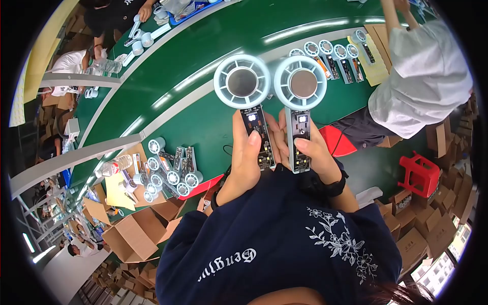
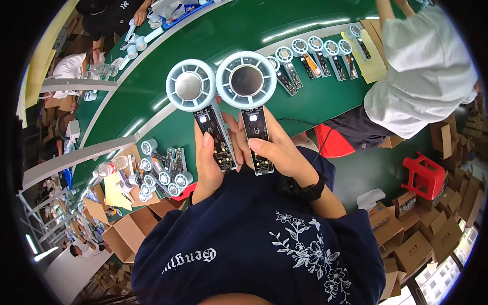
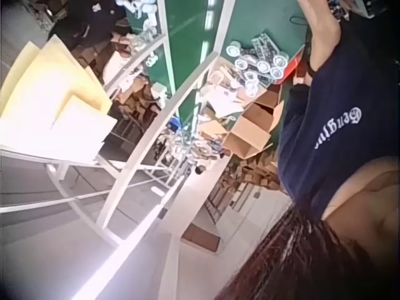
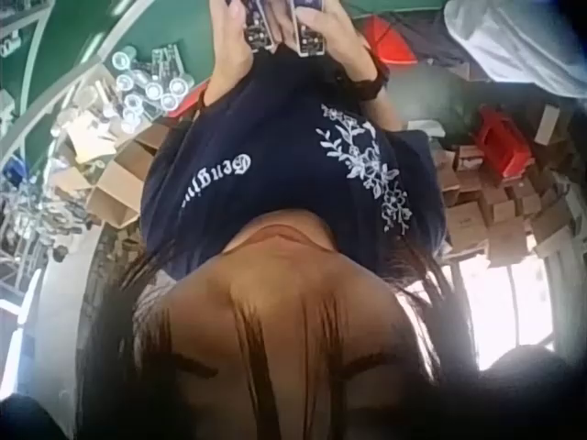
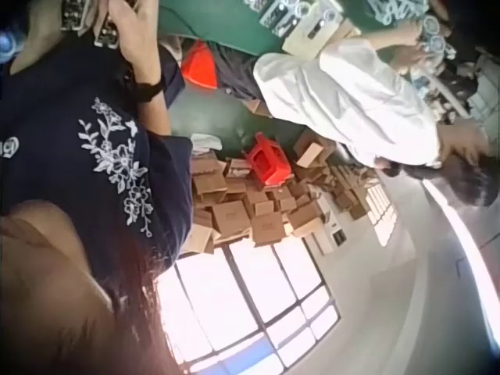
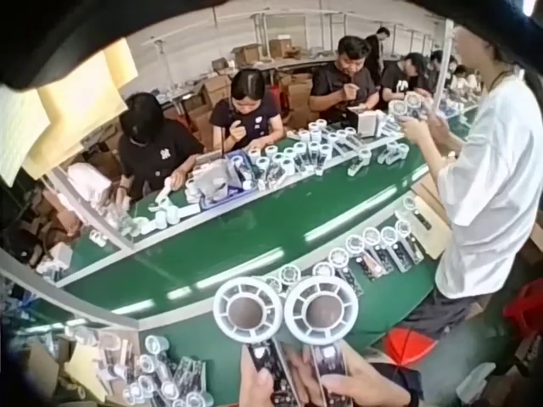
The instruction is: The person picks up handheld fans from the assembly line, presses buttons on the handles to test the lights and motors, and places them into a cardboard box.
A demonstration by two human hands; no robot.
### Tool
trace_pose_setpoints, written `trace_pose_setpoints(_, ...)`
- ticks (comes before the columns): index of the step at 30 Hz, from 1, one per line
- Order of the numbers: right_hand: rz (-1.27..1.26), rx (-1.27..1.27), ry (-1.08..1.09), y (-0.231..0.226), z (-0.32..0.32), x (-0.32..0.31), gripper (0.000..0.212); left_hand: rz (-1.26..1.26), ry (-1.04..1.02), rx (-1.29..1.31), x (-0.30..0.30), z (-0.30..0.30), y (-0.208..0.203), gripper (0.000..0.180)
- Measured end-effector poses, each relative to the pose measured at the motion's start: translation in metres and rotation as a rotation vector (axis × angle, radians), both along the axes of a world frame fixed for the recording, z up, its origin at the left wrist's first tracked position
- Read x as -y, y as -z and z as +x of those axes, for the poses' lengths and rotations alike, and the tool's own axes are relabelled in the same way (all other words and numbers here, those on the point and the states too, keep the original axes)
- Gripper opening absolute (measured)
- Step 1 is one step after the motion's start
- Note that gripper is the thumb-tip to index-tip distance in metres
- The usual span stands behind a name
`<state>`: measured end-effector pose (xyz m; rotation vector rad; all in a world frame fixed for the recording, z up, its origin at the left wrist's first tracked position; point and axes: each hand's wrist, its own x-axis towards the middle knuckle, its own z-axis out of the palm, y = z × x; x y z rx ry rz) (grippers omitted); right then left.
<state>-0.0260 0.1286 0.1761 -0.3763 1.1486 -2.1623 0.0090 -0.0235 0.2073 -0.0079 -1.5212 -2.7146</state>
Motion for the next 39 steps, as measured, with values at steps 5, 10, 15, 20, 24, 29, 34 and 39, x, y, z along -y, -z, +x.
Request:
trace_pose_setpoints(5,0.028,-0.046,0.063,-0.007,0.003,0.002,0.045,-0.033,0.027,-0.004,0.0,0.002,0.001,0.053)
trace_pose_setpoints(10,0.054,-0.045,0.077,-0.008,0.009,-0.001,0.045,-0.001,0.068,-0.002,0.0,0.007,0.001,0.053)
trace_pose_setpoints(15,0.07,-0.009,0.065,-0.01,0.007,-0.002,0.043,-0.022,0.074,0.027,-0.001,0.007,0.002,0.052)
trace_pose_setpoints(20,-0.077,0.068,-0.009,-0.007,-0.007,0.002,0.043,-0.018,0.064,-0.014,0.002,-0.006,0.006,0.055)
trace_pose_setpoints(24,-0.151,0.106,-0.045,-0.007,-0.009,0.012,0.045,-0.054,0.017,0.085,0.012,-0.001,0.002,0.061)
trace_pose_setpoints(29,0.027,0.167,0.092,-0.001,0.007,0.018,0.056,-0.295,-0.07,0.009,0.015,0.018,0.031,0.064)
trace_pose_setpoints(34,-0.016,0.135,-0.002,-0.003,0.003,0.018,0.057,-0.144,0.007,0.097,0.008,0.022,0.006,0.057)
trace_pose_setpoints(39,-0.115,0.183,-0.123,-0.002,-0.003,0.024,0.05,-0.233,-0.255,-0.029,0.001,0.029,0.0,0.048)
